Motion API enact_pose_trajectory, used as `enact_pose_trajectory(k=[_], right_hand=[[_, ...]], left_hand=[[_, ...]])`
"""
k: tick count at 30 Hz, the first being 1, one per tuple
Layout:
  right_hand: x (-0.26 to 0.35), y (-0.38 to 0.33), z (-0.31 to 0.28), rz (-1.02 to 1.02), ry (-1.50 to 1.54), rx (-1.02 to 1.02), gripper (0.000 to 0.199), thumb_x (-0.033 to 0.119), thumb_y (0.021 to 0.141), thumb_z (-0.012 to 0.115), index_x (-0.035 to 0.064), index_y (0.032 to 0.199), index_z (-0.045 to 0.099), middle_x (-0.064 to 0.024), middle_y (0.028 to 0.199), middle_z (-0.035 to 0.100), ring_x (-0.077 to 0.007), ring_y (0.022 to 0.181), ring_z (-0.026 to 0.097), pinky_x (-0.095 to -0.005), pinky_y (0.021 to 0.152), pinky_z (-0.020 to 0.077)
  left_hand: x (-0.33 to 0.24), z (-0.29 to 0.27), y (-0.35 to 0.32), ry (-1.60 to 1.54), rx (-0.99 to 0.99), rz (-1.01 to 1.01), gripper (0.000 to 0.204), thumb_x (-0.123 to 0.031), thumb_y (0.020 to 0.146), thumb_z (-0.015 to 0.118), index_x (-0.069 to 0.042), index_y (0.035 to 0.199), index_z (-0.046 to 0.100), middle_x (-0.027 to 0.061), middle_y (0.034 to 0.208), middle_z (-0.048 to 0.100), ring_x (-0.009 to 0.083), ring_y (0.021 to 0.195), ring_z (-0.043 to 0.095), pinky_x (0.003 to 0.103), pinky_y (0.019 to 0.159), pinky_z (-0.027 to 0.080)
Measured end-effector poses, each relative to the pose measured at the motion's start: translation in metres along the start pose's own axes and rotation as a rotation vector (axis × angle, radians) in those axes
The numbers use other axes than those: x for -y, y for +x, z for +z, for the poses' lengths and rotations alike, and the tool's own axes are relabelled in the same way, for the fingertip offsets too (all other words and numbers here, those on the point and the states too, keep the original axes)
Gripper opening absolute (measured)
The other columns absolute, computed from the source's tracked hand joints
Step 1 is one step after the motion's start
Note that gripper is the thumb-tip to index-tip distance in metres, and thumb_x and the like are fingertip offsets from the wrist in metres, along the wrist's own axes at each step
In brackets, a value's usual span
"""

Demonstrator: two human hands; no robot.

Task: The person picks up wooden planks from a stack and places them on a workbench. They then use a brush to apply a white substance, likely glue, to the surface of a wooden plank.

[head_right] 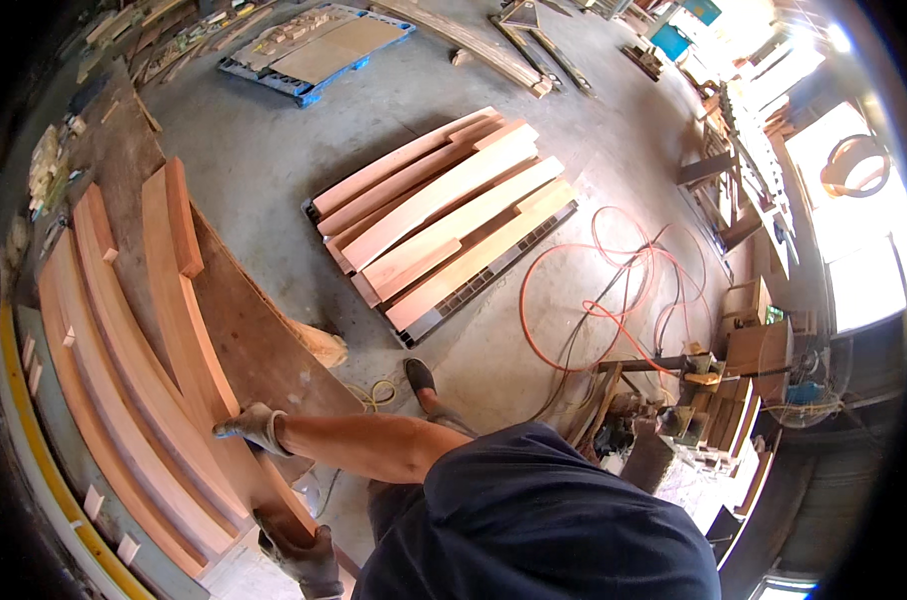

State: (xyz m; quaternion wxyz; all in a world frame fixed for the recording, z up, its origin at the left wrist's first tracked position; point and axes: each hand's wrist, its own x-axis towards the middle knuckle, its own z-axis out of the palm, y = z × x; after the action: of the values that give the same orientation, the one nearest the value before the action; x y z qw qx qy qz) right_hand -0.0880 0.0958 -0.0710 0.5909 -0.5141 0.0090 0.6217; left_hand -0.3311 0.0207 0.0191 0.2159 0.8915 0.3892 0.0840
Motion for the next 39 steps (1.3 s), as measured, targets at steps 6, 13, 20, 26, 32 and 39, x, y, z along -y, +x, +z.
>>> enact_pose_trajectory(k=[6, 13, 20, 26, 32, 39], right_hand=[[0.014, -0.031, -0.046, -0.075, 0.187, -0.086, 0.054, 0.032, 0.080, 0.093, 0.0036, 0.123, 0.075, -0.0085, 0.110, 0.076, -0.0207, 0.083, 0.073, -0.0358, 0.072, 0.0603], [0.039, -0.128, -0.192, -0.262, 0.571, 0.080, 0.042, 0.017, 0.092, 0.085, -0.0020, 0.127, 0.073, -0.0089, 0.121, 0.076, -0.0187, 0.104, 0.074, -0.0320, 0.085, 0.0607], [0.039, -0.165, -0.395, -0.288, 0.777, -0.112, 0.041, 0.020, 0.097, 0.079, -0.0001, 0.131, 0.072, -0.0089, 0.126, 0.075, -0.0205, 0.109, 0.074, -0.0328, 0.094, 0.0613], [0.029, -0.160, -0.549, -0.236, 0.979, -0.225, 0.036, 0.024, 0.101, 0.072, 0.0006, 0.129, 0.070, -0.0102, 0.128, 0.073, -0.0228, 0.113, 0.072, -0.0374, 0.098, 0.0585], [0.047, -0.111, -0.669, -0.335, 0.995, -0.263, 0.042, 0.025, 0.108, 0.062, -0.0011, 0.141, 0.061, -0.0104, 0.137, 0.069, -0.0211, 0.126, 0.064, -0.0344, 0.111, 0.0482], [0.047, -0.047, -0.766, -0.229, 0.931, -0.338, 0.043, 0.035, 0.108, 0.063, 0.0069, 0.140, 0.064, -0.0096, 0.121, 0.074, -0.0262, 0.111, 0.069, -0.0426, 0.102, 0.0541]], left_hand=[[-0.008, -0.007, 0.023, -0.051, 0.020, 0.184, 0.105, -0.013, 0.057, 0.076, 0.000, 0.156, 0.042, 0.0301, 0.144, 0.054, 0.0504, 0.123, 0.053, 0.058, 0.109, 0.043], [-0.087, 0.015, 0.069, 0.130, 0.014, 0.512, 0.099, -0.021, 0.063, 0.082, -0.001, 0.153, 0.047, 0.0308, 0.138, 0.056, 0.0495, 0.121, 0.056, 0.061, 0.105, 0.045], [-0.233, 0.129, 0.114, 0.314, 0.219, 0.563, 0.106, -0.034, 0.064, 0.089, -0.003, 0.155, 0.045, 0.0261, 0.136, 0.057, 0.0476, 0.122, 0.056, 0.063, 0.104, 0.044], [-0.356, 0.228, 0.160, 0.396, 0.399, 0.589, 0.112, -0.039, 0.063, 0.089, -0.008, 0.158, 0.040, 0.0201, 0.139, 0.057, 0.0426, 0.127, 0.054, 0.059, 0.108, 0.043], [-0.434, 0.329, 0.216, 0.341, 0.529, 0.532, 0.111, -0.037, 0.069, 0.086, -0.010, 0.163, 0.034, 0.0289, 0.142, 0.052, 0.0479, 0.131, 0.051, 0.060, 0.112, 0.041], [-0.414, 0.474, 0.280, 0.285, 0.397, 0.744, 0.110, -0.035, 0.069, 0.087, -0.009, 0.162, 0.035, 0.0231, 0.139, 0.051, 0.0436, 0.125, 0.052, 0.058, 0.110, 0.041]])
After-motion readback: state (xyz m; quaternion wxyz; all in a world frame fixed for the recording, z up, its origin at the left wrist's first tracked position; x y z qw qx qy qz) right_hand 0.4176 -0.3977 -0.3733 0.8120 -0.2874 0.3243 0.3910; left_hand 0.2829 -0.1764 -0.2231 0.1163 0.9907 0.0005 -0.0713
